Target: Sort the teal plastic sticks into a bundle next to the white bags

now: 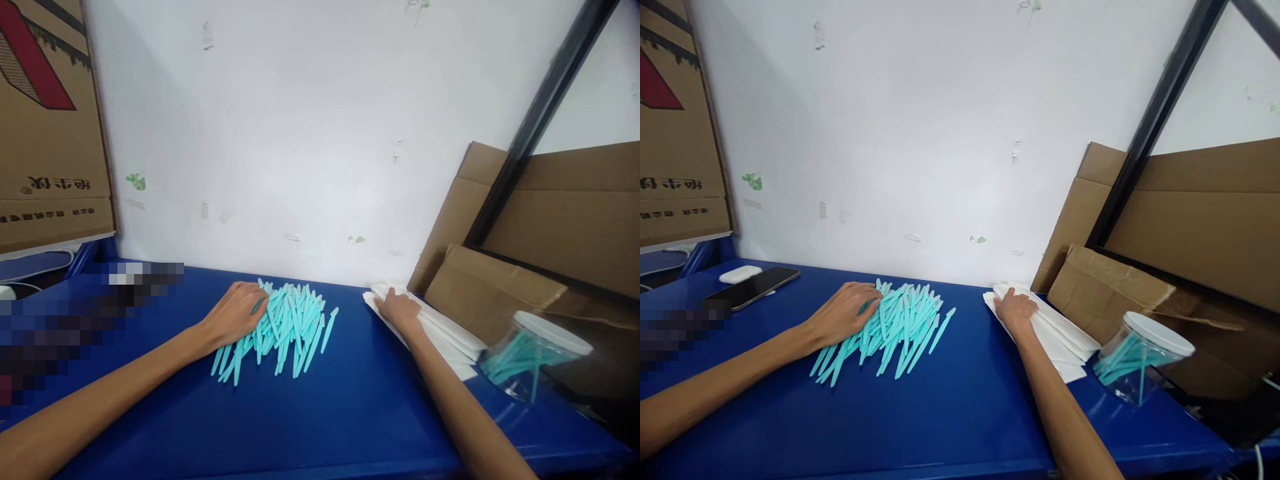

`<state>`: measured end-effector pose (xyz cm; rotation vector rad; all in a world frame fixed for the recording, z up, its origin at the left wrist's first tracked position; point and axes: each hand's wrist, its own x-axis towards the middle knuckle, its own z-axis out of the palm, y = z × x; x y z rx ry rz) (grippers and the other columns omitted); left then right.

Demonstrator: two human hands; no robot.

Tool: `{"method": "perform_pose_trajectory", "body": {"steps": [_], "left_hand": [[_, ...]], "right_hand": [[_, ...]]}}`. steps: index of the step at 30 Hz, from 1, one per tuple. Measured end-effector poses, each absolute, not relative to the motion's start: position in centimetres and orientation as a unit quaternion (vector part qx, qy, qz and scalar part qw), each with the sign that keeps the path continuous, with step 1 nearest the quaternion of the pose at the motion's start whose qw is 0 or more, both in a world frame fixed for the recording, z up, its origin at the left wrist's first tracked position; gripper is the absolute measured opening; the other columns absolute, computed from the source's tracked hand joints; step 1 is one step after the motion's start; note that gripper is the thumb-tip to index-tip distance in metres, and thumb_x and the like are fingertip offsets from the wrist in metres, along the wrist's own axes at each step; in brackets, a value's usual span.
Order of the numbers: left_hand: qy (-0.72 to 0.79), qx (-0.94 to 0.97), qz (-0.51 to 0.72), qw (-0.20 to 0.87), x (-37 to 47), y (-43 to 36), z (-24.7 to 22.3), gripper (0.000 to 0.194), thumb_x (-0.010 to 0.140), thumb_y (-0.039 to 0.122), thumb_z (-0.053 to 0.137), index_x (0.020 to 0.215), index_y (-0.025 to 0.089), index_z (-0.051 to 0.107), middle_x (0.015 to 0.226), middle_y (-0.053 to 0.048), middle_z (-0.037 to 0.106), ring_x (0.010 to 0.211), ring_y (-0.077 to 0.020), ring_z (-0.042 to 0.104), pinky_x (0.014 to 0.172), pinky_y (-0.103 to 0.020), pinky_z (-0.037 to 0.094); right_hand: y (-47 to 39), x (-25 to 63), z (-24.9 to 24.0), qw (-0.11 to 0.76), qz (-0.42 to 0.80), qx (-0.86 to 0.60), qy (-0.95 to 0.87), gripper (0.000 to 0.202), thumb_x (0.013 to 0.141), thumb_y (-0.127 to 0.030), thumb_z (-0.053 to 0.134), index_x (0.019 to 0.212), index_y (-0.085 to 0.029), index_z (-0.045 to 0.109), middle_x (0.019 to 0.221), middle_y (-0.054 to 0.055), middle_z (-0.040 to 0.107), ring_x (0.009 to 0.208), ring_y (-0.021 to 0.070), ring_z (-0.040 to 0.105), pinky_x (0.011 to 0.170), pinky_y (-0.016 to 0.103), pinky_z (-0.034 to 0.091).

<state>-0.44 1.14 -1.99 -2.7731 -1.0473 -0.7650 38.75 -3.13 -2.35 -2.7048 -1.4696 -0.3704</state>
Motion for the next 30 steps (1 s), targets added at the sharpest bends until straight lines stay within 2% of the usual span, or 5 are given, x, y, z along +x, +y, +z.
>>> {"method": "perform_pose_trajectory", "body": {"steps": [9, 16, 22, 26, 30], "left_hand": [[-0.336, -0.903, -0.264, 0.050, -0.4, 1.1, -1.9, 0.044, 0.100, 0.034, 0.030, 0.109, 0.015, 0.069, 0.111, -0.010, 0.070, 0.109, -0.0261, 0.061, 0.100, -0.043, 0.040], [-0.365, -0.895, -0.250, 0.060, -0.4, 1.2, -2.0, 0.044, 0.098, 0.033, 0.030, 0.113, 0.015, 0.067, 0.116, -0.012, 0.068, 0.114, -0.0272, 0.057, 0.100, -0.042, 0.041], [-0.496, -0.842, -0.185, 0.108, -0.9, 1.4, -0.7, 0.043, 0.093, 0.031, 0.028, 0.102, 0.011, 0.066, 0.101, -0.018, 0.067, 0.096, -0.0316, 0.061, 0.080, -0.041, 0.047], [-0.610, -0.787, -0.090, 0.038, -2.3, 2.1, 0.6, 0.040, 0.086, 0.039, 0.036, 0.085, 0.013, 0.066, 0.087, -0.018, 0.068, 0.082, -0.0329, 0.065, 0.070, -0.040, 0.046], [-0.598, -0.799, -0.017, -0.062, -3.7, 2.6, 1.2, 0.033, 0.078, 0.044, 0.043, 0.074, 0.017, 0.063, 0.082, -0.016, 0.068, 0.073, -0.0304, 0.065, 0.063, -0.037, 0.043]], "right_hand": [[-3.8, 37.1, -0.7, 0.036, -0.193, -0.859, -0.473, 0.026, 0.092, -0.019, 0.047, 0.115, -0.012, 0.058, 0.104, 0.020, 0.068, 0.100, 0.0314, 0.065, 0.079, 0.038, 0.039], [-3.7, 36.9, -0.3, 0.057, -0.229, -0.828, -0.509, 0.026, 0.090, -0.027, 0.058, 0.115, -0.018, 0.060, 0.101, 0.014, 0.068, 0.098, 0.0287, 0.063, 0.079, 0.036, 0.037], [-3.5, 36.7, -1.4, 0.058, -0.233, -0.826, -0.510, 0.049, 0.091, -0.056, 0.051, 0.109, -0.012, 0.064, 0.110, 0.021, 0.061, 0.108, 0.0350, 0.056, 0.084, 0.041, 0.040], [-3.5, 36.7, -2.0, 0.064, -0.206, -0.850, -0.481, 0.071, 0.089, -0.069, 0.041, 0.126, -0.010, 0.056, 0.124, 0.026, 0.055, 0.114, 0.0422, 0.053, 0.088, 0.050, 0.040], [-3.5, 36.6, -2.0, 0.046, -0.133, -0.875, -0.462, 0.078, 0.090, -0.071, 0.031, 0.132, -0.008, 0.049, 0.118, 0.029, 0.059, 0.107, 0.0414, 0.060, 0.087, 0.051, 0.042]]}}
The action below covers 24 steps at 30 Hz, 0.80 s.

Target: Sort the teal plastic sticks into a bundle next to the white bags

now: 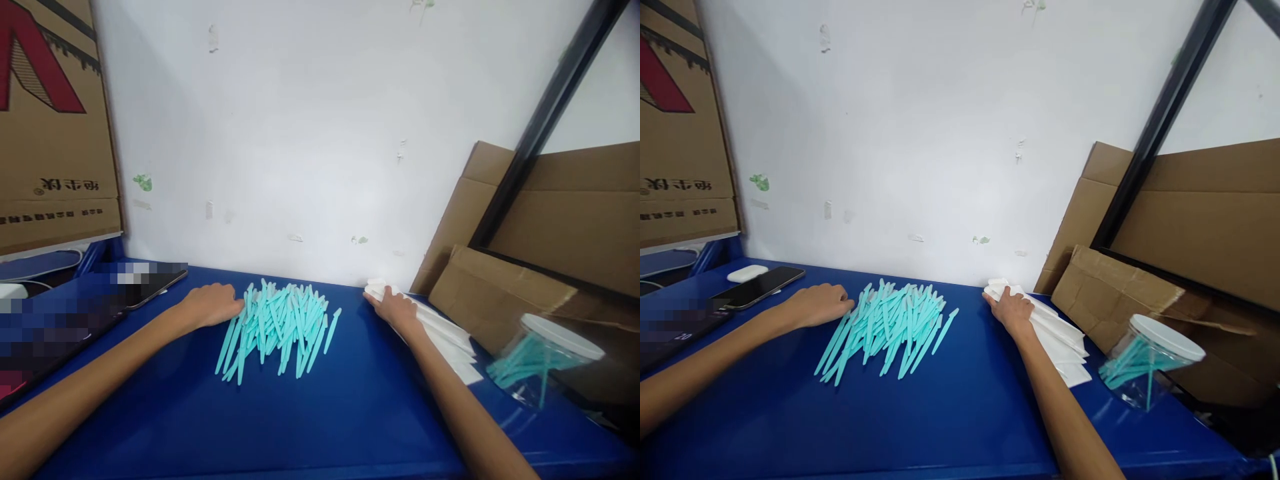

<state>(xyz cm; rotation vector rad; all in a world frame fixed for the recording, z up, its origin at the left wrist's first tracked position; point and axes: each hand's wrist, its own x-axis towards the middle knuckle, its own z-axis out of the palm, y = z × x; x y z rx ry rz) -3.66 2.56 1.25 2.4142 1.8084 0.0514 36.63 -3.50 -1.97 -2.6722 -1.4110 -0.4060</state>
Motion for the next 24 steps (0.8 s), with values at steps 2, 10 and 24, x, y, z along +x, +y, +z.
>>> {"method": "perform_pose_trajectory", "body": {"steps": [2, 10, 24], "left_hand": [[0.578, 0.808, -0.024, 0.108, -4.0, 2.5, 1.3, 0.031, 0.076, 0.044, 0.044, 0.072, 0.018, 0.059, 0.074, -0.014, 0.067, 0.062, -0.0274, 0.063, 0.059, -0.036, 0.041], [0.557, 0.816, -0.050, 0.144, -4.0, 1.6, 1.9, 0.029, 0.075, 0.048, 0.044, 0.072, 0.020, 0.050, 0.064, -0.008, 0.062, 0.047, -0.0187, 0.052, 0.052, -0.033, 0.036], [0.577, 0.812, -0.027, 0.090, -3.8, 1.3, 1.5, 0.019, 0.070, 0.038, 0.054, 0.071, 0.019, 0.057, 0.067, -0.012, 0.067, 0.060, -0.0293, 0.064, 0.057, -0.037, 0.044]], "right_hand": [[-3.5, 36.6, -1.7, 0.042, -0.132, -0.874, -0.465, 0.075, 0.092, -0.070, 0.030, 0.131, -0.008, 0.051, 0.115, 0.027, 0.062, 0.106, 0.0399, 0.061, 0.086, 0.050, 0.043], [-3.9, 36.2, -0.9, 0.012, -0.168, -0.839, -0.517, 0.063, 0.091, -0.066, 0.040, 0.125, -0.014, 0.055, 0.112, 0.023, 0.064, 0.105, 0.0364, 0.061, 0.080, 0.043, 0.045], [-3.7, 35.5, -0.8, 0.022, -0.180, -0.818, -0.546, 0.049, 0.098, -0.055, 0.035, 0.117, -0.017, 0.061, 0.103, 0.017, 0.069, 0.101, 0.0319, 0.064, 0.078, 0.037, 0.044]]}}
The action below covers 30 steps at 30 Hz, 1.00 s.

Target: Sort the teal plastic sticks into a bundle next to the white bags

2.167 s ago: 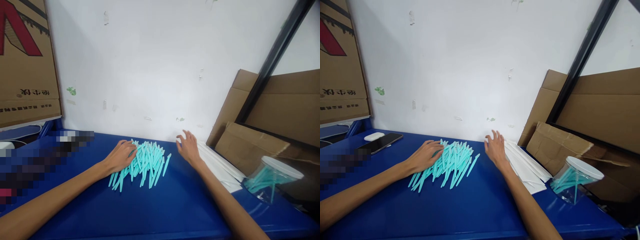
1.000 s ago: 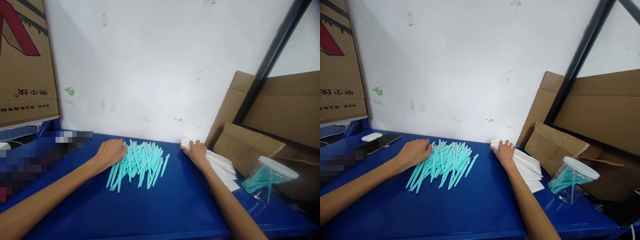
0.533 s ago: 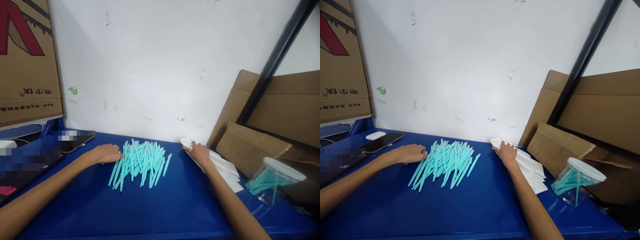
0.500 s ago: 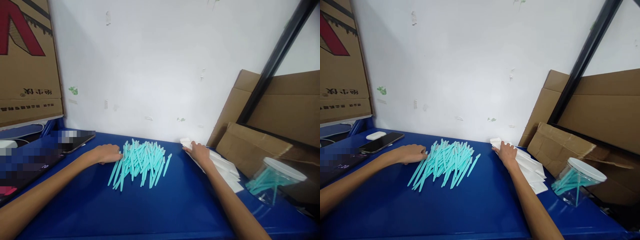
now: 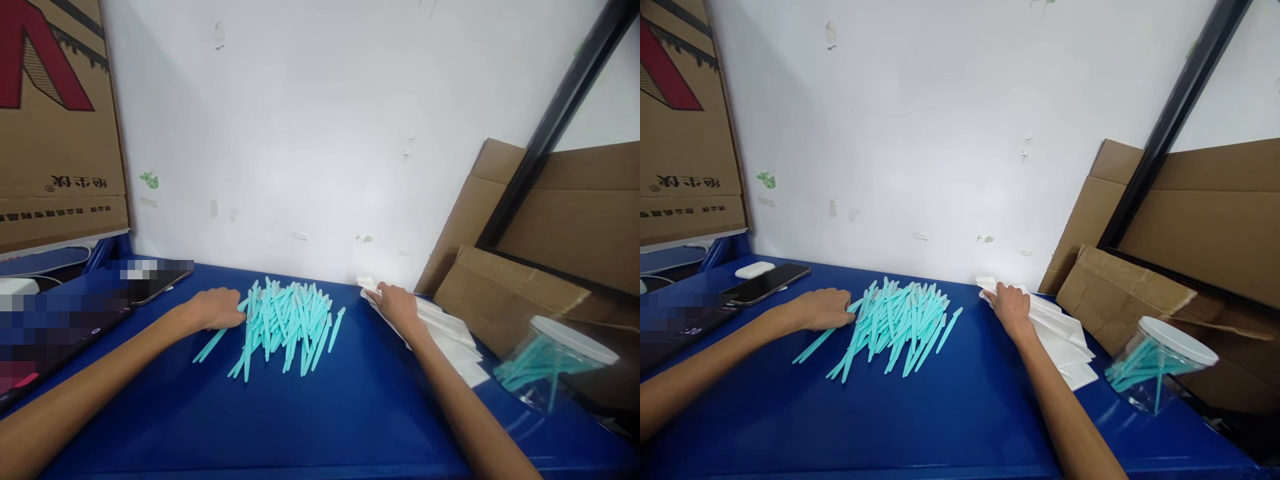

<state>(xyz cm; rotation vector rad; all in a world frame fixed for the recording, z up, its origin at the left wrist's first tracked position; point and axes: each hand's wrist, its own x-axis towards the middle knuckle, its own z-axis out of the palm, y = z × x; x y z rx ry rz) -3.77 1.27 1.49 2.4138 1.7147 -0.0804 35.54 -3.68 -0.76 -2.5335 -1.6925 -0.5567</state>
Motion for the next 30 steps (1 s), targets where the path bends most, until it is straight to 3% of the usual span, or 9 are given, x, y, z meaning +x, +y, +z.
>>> {"method": "perform_pose_trajectory", "body": {"steps": [4, 7, 10, 15, 20, 23, 26, 30], "left_hand": [[0.585, 0.811, -0.010, 0.025, -3.4, 1.0, 1.3, 0.019, 0.071, 0.032, 0.054, 0.079, 0.017, 0.061, 0.090, -0.019, 0.070, 0.084, -0.0373, 0.067, 0.066, -0.041, 0.047], [0.594, 0.804, -0.001, 0.013, -3.4, 1.1, 1.0, 0.026, 0.075, 0.027, 0.050, 0.094, 0.013, 0.062, 0.099, -0.023, 0.069, 0.092, -0.0389, 0.066, 0.073, -0.043, 0.048], [0.602, 0.798, 0.018, 0.001, -3.6, 1.4, 0.8, 0.038, 0.078, 0.020, 0.044, 0.113, 0.009, 0.055, 0.099, -0.024, 0.069, 0.092, -0.0377, 0.066, 0.075, -0.044, 0.047], [0.592, 0.805, 0.049, 0.002, -4.0, 2.1, 0.5, 0.046, 0.081, 0.015, 0.040, 0.125, 0.007, 0.043, 0.094, -0.021, 0.069, 0.085, -0.0339, 0.067, 0.069, -0.039, 0.046], [0.590, 0.800, 0.098, 0.047, -3.3, 2.5, -0.3, 0.035, 0.092, 0.031, 0.027, 0.109, 0.012, 0.052, 0.094, -0.018, 0.069, 0.083, -0.0301, 0.067, 0.064, -0.035, 0.045], [0.604, 0.788, 0.091, 0.079, -2.8, 2.6, -0.8, 0.037, 0.089, 0.042, 0.034, 0.099, 0.014, 0.056, 0.092, -0.018, 0.069, 0.078, -0.0300, 0.067, 0.058, -0.033, 0.043], [0.602, 0.789, 0.079, 0.093, -2.8, 3.0, -1.2, 0.032, 0.083, 0.042, 0.042, 0.094, 0.016, 0.058, 0.087, -0.016, 0.069, 0.071, -0.0281, 0.066, 0.054, -0.032, 0.039], [0.598, 0.792, 0.075, 0.101, -3.2, 3.8, -1.4, 0.036, 0.081, 0.046, 0.044, 0.096, 0.017, 0.058, 0.094, -0.016, 0.069, 0.078, -0.0295, 0.067, 0.056, -0.032, 0.040]], "right_hand": [[-4.0, 35.4, -0.5, 0.015, -0.199, -0.812, -0.548, 0.032, 0.100, -0.026, 0.037, 0.121, -0.016, 0.058, 0.102, 0.017, 0.069, 0.099, 0.0303, 0.064, 0.078, 0.037, 0.044], [-4.4, 35.0, 0.1, 0.026, -0.235, -0.799, -0.552, 0.041, 0.093, -0.005, 0.035, 0.127, -0.016, 0.054, 0.099, 0.016, 0.068, 0.095, 0.0289, 0.064, 0.078, 0.037, 0.043], [-5.0, 33.9, 1.2, 0.094, -0.309, -0.761, -0.563, 0.050, 0.089, 0.001, 0.034, 0.132, -0.016, 0.052, 0.106, 0.016, 0.067, 0.100, 0.0292, 0.061, 0.084, 0.039, 0.041], [-6.1, 31.3, 2.4, 0.268, -0.406, -0.564, -0.667, 0.052, 0.093, -0.002, 0.033, 0.139, -0.023, 0.044, 0.132, 0.011, 0.056, 0.120, 0.0256, 0.051, 0.100, 0.042, 0.036], [-6.3, 29.6, 1.8, 0.397, -0.400, -0.405, -0.720, 0.052, 0.095, -0.010, 0.040, 0.142, -0.030, 0.035, 0.135, 0.011, 0.053, 0.121, 0.0248, 0.052, 0.096, 0.042, 0.044], [-6.1, 29.3, 1.1, 0.464, -0.365, -0.398, -0.702, 0.047, 0.096, -0.015, 0.040, 0.140, -0.029, 0.032, 0.131, 0.014, 0.053, 0.115, 0.0270, 0.056, 0.088, 0.043, 0.049], [-5.9, 29.3, 0.7, 0.496, -0.337, -0.430, -0.675, 0.037, 0.097, -0.021, 0.040, 0.134, -0.025, 0.036, 0.122, 0.015, 0.055, 0.101, 0.0274, 0.060, 0.078, 0.042, 0.052], [-6.1, 29.1, 0.7, 0.517, -0.308, -0.469, -0.646, 0.023, 0.098, -0.026, 0.037, 0.120, -0.022, 0.043, 0.109, 0.012, 0.055, 0.087, 0.0239, 0.059, 0.071, 0.039, 0.051]]}}
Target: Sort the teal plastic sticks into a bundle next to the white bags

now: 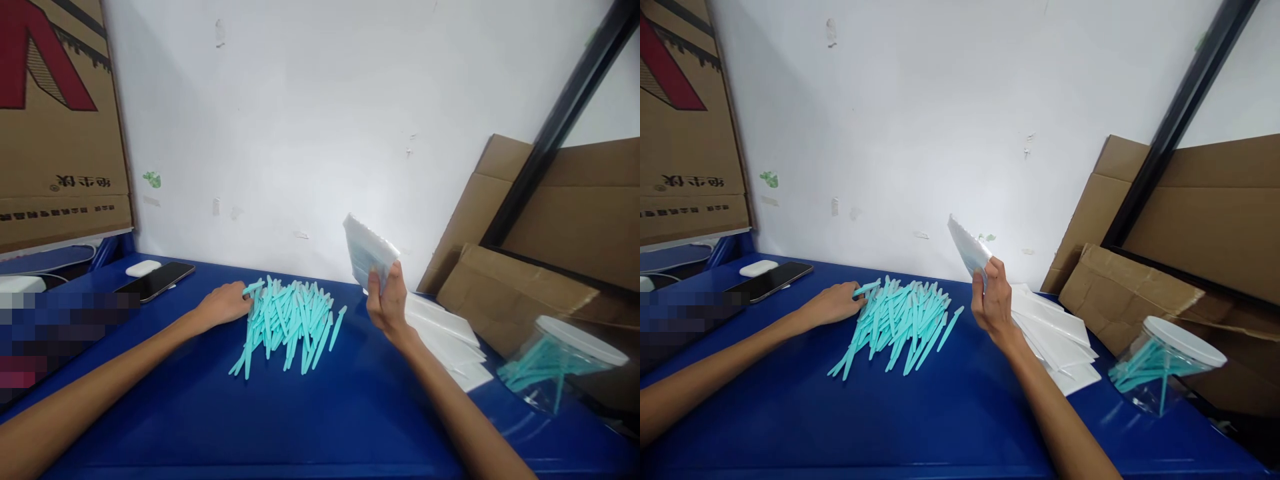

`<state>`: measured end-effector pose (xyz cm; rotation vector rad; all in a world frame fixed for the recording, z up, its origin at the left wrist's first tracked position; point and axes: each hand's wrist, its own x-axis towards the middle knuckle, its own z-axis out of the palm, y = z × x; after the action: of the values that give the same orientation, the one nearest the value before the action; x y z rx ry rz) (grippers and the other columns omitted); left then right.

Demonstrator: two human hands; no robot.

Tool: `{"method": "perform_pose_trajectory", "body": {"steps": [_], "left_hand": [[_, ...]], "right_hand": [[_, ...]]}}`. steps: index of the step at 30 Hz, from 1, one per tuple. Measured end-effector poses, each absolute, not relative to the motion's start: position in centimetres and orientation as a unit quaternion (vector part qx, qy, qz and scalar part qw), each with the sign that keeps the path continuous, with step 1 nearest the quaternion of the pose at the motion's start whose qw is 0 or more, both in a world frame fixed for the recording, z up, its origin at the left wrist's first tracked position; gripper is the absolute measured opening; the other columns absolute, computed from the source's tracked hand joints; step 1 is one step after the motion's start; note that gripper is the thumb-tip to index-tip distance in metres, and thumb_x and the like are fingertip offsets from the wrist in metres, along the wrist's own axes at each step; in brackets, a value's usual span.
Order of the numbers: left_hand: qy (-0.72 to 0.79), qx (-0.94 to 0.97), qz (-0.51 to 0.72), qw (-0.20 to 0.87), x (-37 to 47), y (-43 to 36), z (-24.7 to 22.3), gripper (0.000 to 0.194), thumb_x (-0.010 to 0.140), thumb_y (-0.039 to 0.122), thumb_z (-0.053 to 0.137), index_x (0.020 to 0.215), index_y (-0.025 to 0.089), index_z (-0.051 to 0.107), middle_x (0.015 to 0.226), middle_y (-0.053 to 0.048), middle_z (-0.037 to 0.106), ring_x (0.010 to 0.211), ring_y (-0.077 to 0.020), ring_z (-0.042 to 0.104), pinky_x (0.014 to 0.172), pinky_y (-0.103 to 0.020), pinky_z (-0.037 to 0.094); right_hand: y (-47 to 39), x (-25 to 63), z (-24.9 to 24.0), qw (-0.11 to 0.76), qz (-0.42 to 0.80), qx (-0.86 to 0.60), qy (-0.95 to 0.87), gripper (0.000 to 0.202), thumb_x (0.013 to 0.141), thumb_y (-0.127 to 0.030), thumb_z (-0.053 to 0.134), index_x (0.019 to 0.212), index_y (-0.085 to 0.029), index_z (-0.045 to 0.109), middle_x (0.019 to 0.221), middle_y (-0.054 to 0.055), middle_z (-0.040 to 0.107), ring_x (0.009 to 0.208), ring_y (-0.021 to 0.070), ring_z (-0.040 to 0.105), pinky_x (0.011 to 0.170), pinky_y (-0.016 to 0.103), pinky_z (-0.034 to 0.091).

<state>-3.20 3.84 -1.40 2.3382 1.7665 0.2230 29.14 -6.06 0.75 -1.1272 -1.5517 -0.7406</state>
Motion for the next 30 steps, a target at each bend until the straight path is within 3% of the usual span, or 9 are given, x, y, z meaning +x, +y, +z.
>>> {"method": "perform_pose_trajectory", "body": {"steps": [4, 10, 16, 19, 24, 30], "left_hand": [[0.597, 0.790, 0.067, 0.121, -3.4, 4.5, -1.3, 0.040, 0.075, 0.050, 0.051, 0.096, 0.017, 0.060, 0.096, -0.016, 0.069, 0.080, -0.0291, 0.067, 0.056, -0.031, 0.039], [0.609, 0.779, 0.053, 0.137, -3.3, 4.3, -1.0, 0.029, 0.075, 0.044, 0.050, 0.080, 0.017, 0.060, 0.077, -0.013, 0.067, 0.062, -0.0245, 0.063, 0.049, -0.030, 0.033], [0.629, 0.767, 0.049, 0.116, -3.5, 3.8, -0.6, 0.026, 0.073, 0.040, 0.050, 0.079, 0.016, 0.060, 0.077, -0.015, 0.066, 0.064, -0.0275, 0.064, 0.053, -0.033, 0.038], [0.626, 0.769, 0.053, 0.117, -3.7, 3.8, -0.4, 0.031, 0.076, 0.040, 0.045, 0.085, 0.015, 0.061, 0.085, -0.016, 0.068, 0.070, -0.0289, 0.065, 0.054, -0.033, 0.040], [0.631, 0.764, 0.086, 0.108, -4.2, 4.1, -0.3, 0.046, 0.079, 0.038, 0.040, 0.114, 0.011, 0.053, 0.103, -0.021, 0.066, 0.085, -0.0324, 0.065, 0.061, -0.034, 0.044], [0.611, 0.771, 0.123, 0.133, -4.6, 4.8, -0.7, 0.041, 0.086, 0.035, 0.037, 0.118, 0.012, 0.047, 0.089, -0.016, 0.068, 0.073, -0.0273, 0.065, 0.060, -0.032, 0.043]], "right_hand": [[-6.3, 28.9, 1.0, 0.508, -0.293, -0.475, -0.656, 0.020, 0.099, -0.026, 0.036, 0.117, -0.022, 0.045, 0.111, 0.012, 0.054, 0.087, 0.0225, 0.058, 0.074, 0.039, 0.051], [-6.4, 28.5, 1.1, 0.489, -0.294, -0.449, -0.688, 0.023, 0.098, -0.024, 0.038, 0.120, -0.021, 0.045, 0.115, 0.012, 0.054, 0.100, 0.0240, 0.058, 0.079, 0.039, 0.052], [-6.5, 28.2, 1.1, 0.474, -0.292, -0.443, -0.703, 0.023, 0.098, -0.022, 0.040, 0.120, -0.021, 0.047, 0.115, 0.011, 0.056, 0.098, 0.0228, 0.059, 0.079, 0.037, 0.052], [-6.5, 28.1, 1.1, 0.468, -0.288, -0.444, -0.708, 0.025, 0.097, -0.021, 0.041, 0.121, -0.021, 0.047, 0.117, 0.011, 0.056, 0.100, 0.0227, 0.059, 0.080, 0.036, 0.051], [-6.5, 28.0, 1.0, 0.464, -0.276, -0.439, -0.718, 0.027, 0.096, -0.019, 0.042, 0.123, -0.020, 0.048, 0.119, 0.011, 0.056, 0.105, 0.0232, 0.058, 0.082, 0.036, 0.051], [-6.6, 27.8, 1.0, 0.462, -0.270, -0.438, -0.722, 0.028, 0.096, -0.019, 0.043, 0.123, -0.020, 0.049, 0.118, 0.011, 0.056, 0.105, 0.0229, 0.058, 0.084, 0.036, 0.051]]}}
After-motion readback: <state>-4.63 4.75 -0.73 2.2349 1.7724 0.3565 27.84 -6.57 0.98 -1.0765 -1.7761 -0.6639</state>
